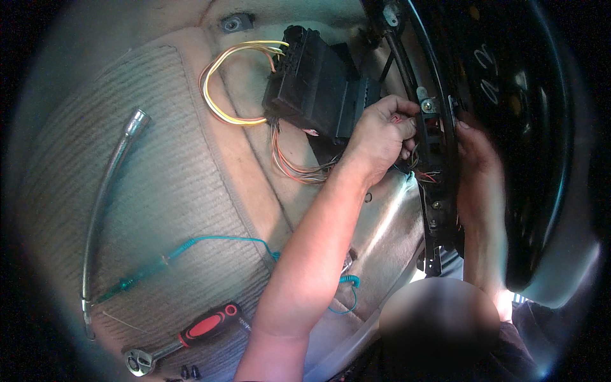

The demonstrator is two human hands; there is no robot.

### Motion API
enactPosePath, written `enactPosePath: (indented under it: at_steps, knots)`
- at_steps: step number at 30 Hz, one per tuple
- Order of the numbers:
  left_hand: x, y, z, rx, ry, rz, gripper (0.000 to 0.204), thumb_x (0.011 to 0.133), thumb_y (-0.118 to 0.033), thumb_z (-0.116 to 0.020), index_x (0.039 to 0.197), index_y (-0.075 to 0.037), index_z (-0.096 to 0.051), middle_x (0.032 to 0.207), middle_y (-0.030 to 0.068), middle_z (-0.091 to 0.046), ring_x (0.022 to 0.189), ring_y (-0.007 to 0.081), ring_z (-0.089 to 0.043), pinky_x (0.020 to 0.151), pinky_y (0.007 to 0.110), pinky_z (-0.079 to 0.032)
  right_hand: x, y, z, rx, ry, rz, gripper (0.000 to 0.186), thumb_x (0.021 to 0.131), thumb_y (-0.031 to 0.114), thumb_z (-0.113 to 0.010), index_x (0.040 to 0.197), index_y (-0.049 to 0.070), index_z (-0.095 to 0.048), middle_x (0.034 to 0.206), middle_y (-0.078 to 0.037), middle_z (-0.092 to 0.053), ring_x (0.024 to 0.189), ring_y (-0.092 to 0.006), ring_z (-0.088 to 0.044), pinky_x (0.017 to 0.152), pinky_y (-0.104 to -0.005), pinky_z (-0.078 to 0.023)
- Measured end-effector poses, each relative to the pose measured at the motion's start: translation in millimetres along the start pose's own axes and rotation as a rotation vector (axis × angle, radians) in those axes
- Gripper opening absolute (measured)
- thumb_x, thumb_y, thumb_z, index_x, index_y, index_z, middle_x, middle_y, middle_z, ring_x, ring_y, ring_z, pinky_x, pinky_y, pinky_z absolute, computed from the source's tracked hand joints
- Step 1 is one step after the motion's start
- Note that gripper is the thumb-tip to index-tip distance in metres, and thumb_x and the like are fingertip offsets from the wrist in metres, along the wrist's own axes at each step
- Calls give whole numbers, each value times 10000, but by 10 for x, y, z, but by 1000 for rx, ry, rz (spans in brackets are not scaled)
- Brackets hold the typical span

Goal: The person works on the motorcycle's electrical system, specifically focusing on the wiring and connectors near the headlight assembly. They repeatedly connect and disconnect a red electrical connector, manipulating the wires and components with their hands.

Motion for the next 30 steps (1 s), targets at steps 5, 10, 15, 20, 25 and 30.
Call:
enactPosePath:
  at_steps: [5, 10, 15, 20, 25, 30]
  knots:
    - [23, 11, 12, 6, 14, -28, 234, 859, 51, -554, 1084, -13, -562, 789, 38, -594, 621, 108, -538, 542, 248, -428, 42, -26, 79, -195, -14, 59, 481, 957, 328, -561, 1307, -3, -547, 1117, -128, -662, 1044, -195, -625, 898, -316, -490]
    - [-17, -18, -43, -45, 11, -15, 255, 886, 34, -537, 1129, -17, -596, 792, 13, -595, 631, 97, -527, 549, 231, -426, -13, 1, 45, -259, -111, 117, 424, 934, 301, -598, 1231, 0, -575, 1045, -111, -665, 933, -182, -637, 830, -295, -507]
    - [10, 45, -11, -32, 54, 45, 240, 927, 16, -505, 1130, -8, -630, 816, 11, -600, 638, 92, -513, 559, 226, -431, -21, 9, 11, -238, -89, 115, 392, 941, 291, -611, 1199, -4, -592, 1021, -105, -665, 903, -169, -632, 837, -289, -500]
    - [-7, 7, -22, 124, -20, -31, 232, 914, 13, -548, 1123, 7, -648, 797, 41, -630, 685, 100, -555, 590, 248, -456, -37, -17, 33, -305, -75, 107, 421, 981, 346, -567, 1211, -6, -600, 1057, -100, -660, 954, -164, -612, 873, -292, -476]
    - [18, -14, -31, 395, -107, -294, 216, 883, 34, -576, 1074, 28, -678, 925, 101, -703, 846, 160, -645, 763, 283, -502, 15, -33, 101, -361, -69, 116, 513, 984, 442, -531, 1284, 29, -584, 1170, -122, -644, 1097, -192, -589, 981, -320, -425]
    - [15, -67, -39, 374, -66, -290, 206, 864, 30, -587, 1041, 31, -690, 951, 89, -715, 877, 161, -645, 816, 282, -497, 2, -19, 124, -384, -74, 108, 544, 992, 469, -506, 1335, 51, -564, 1230, -139, -635, 1173, -211, -574, 1037, -334, -396]
Point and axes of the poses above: each hand's wrist, its own x-axis towards the middle knuckle, its own z-axis out of the back of the hand, y = z × x, the point moved 4 cm from there along x, towards the middle knuckle
